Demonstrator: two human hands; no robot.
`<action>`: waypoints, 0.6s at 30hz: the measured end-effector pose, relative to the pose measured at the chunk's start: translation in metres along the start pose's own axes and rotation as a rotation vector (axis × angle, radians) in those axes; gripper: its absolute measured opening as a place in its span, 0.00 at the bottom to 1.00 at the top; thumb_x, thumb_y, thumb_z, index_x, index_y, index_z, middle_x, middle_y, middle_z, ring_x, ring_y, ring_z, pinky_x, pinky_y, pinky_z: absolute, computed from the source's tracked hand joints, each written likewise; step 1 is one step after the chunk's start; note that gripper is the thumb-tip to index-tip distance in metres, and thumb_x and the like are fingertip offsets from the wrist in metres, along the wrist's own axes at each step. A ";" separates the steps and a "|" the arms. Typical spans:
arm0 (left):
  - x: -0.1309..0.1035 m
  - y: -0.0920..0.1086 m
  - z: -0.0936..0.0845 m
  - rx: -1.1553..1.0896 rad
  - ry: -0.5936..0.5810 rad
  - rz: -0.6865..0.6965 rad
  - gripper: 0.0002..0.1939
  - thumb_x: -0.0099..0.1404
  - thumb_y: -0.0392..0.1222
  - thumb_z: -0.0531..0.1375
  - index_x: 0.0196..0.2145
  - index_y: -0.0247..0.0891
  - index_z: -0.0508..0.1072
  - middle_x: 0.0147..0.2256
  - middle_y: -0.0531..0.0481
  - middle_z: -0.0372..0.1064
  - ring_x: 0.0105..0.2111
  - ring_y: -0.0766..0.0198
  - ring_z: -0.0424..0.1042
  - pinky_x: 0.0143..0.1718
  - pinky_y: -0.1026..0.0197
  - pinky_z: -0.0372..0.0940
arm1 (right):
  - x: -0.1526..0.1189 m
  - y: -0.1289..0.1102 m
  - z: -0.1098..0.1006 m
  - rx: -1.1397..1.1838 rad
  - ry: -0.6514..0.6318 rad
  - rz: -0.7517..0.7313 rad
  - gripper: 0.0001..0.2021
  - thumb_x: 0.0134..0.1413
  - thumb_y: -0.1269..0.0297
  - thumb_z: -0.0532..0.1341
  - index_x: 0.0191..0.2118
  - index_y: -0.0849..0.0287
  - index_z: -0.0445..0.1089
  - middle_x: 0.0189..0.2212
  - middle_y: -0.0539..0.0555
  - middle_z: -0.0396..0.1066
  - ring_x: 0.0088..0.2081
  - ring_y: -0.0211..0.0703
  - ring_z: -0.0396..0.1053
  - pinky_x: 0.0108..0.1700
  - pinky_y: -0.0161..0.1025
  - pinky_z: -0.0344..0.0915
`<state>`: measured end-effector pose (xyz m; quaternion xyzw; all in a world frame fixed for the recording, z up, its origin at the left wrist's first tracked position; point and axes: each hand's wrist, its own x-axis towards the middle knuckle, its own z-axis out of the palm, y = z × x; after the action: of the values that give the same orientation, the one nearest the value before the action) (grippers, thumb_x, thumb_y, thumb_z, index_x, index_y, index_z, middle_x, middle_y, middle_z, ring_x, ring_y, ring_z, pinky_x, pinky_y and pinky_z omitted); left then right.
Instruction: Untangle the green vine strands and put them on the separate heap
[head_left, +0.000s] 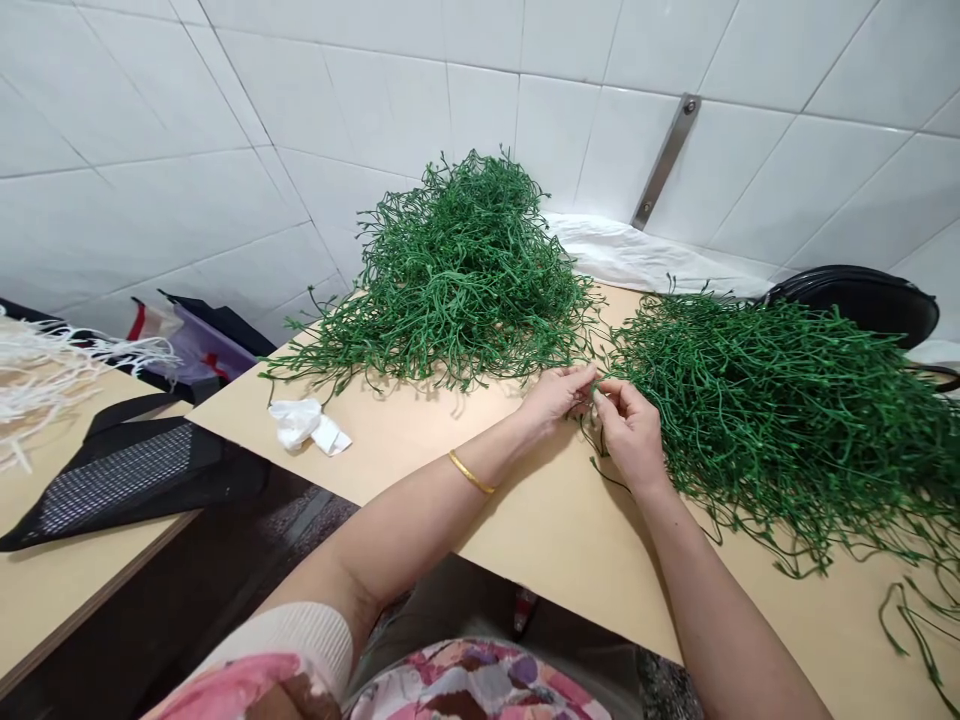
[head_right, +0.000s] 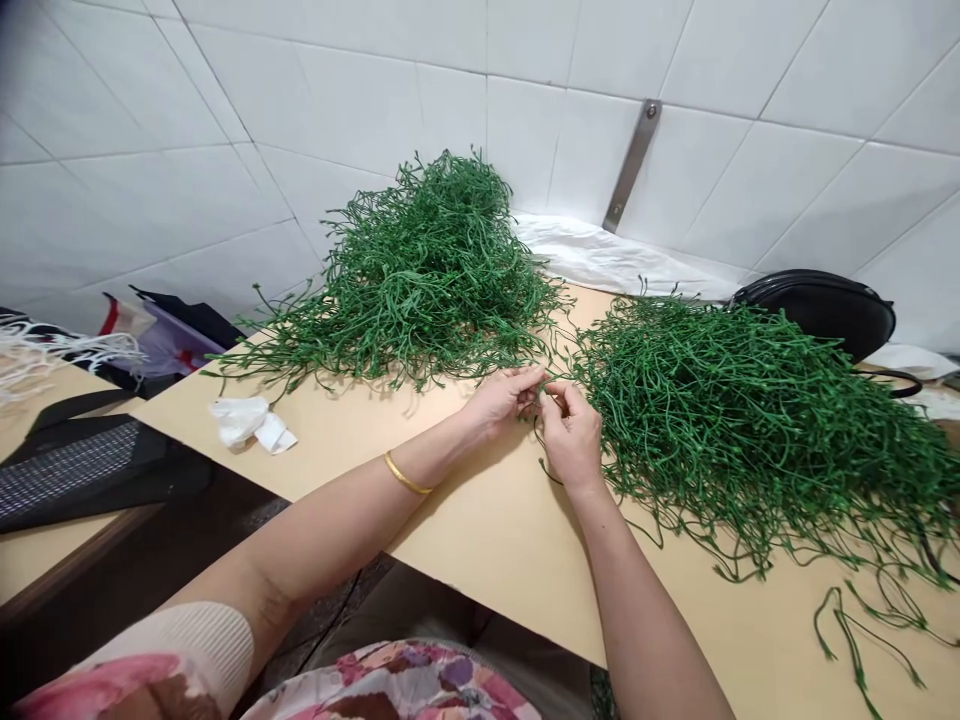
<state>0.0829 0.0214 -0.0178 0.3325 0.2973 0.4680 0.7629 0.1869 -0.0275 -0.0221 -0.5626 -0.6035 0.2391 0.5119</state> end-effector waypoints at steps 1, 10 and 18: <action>0.000 0.000 0.000 0.010 -0.024 -0.001 0.11 0.48 0.41 0.64 0.20 0.32 0.67 0.16 0.56 0.57 0.15 0.76 0.55 0.18 0.69 0.50 | -0.001 -0.001 -0.001 -0.066 0.015 -0.023 0.11 0.50 0.61 0.56 0.36 0.61 0.68 0.22 0.48 0.63 0.22 0.34 0.56 0.27 0.34 0.56; -0.003 0.003 0.002 0.104 -0.035 -0.047 0.08 0.45 0.36 0.64 0.18 0.32 0.67 0.15 0.56 0.57 0.15 0.77 0.53 0.17 0.69 0.47 | -0.001 -0.002 -0.003 -0.208 0.042 -0.111 0.06 0.48 0.65 0.54 0.28 0.59 0.66 0.25 0.50 0.63 0.29 0.38 0.60 0.33 0.36 0.57; -0.003 0.002 0.002 0.061 -0.007 -0.077 0.04 0.48 0.31 0.59 0.21 0.33 0.66 0.16 0.56 0.59 0.14 0.75 0.57 0.17 0.69 0.50 | 0.000 -0.003 -0.002 -0.133 -0.087 -0.006 0.05 0.51 0.63 0.51 0.32 0.58 0.61 0.20 0.48 0.62 0.23 0.37 0.59 0.29 0.35 0.57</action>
<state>0.0823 0.0185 -0.0143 0.3455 0.3212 0.4279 0.7709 0.1871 -0.0286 -0.0186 -0.5826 -0.6416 0.2211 0.4473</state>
